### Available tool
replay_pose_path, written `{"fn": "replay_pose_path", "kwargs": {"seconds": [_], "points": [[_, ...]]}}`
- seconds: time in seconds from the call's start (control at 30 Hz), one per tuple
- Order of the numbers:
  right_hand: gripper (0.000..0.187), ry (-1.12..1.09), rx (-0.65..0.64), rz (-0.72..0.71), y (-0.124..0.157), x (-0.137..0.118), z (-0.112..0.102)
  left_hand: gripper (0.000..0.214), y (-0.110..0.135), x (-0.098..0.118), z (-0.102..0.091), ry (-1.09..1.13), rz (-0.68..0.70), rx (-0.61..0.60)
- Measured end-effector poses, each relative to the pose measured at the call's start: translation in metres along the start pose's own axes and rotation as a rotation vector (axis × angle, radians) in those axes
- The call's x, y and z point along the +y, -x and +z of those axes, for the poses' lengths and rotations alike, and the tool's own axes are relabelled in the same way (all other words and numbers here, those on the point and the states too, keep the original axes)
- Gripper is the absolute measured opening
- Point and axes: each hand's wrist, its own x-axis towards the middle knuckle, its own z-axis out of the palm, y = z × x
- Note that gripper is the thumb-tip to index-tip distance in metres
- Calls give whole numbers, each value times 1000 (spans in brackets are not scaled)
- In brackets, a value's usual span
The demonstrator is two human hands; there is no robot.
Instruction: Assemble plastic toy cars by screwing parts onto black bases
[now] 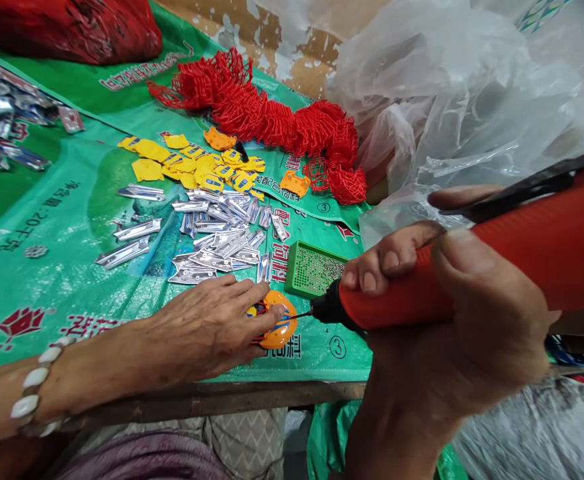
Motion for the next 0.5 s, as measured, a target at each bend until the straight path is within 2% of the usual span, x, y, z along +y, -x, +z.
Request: {"fn": "replay_pose_path", "kwargs": {"seconds": [0.3,0.5], "points": [[24,-44,-230,-15,1,5,-11,24,-2,-1,-1,6,2,-12],[15,27,-148,-56,-12,-4,-9,22,-1,0,0,-13,31,22]]}}
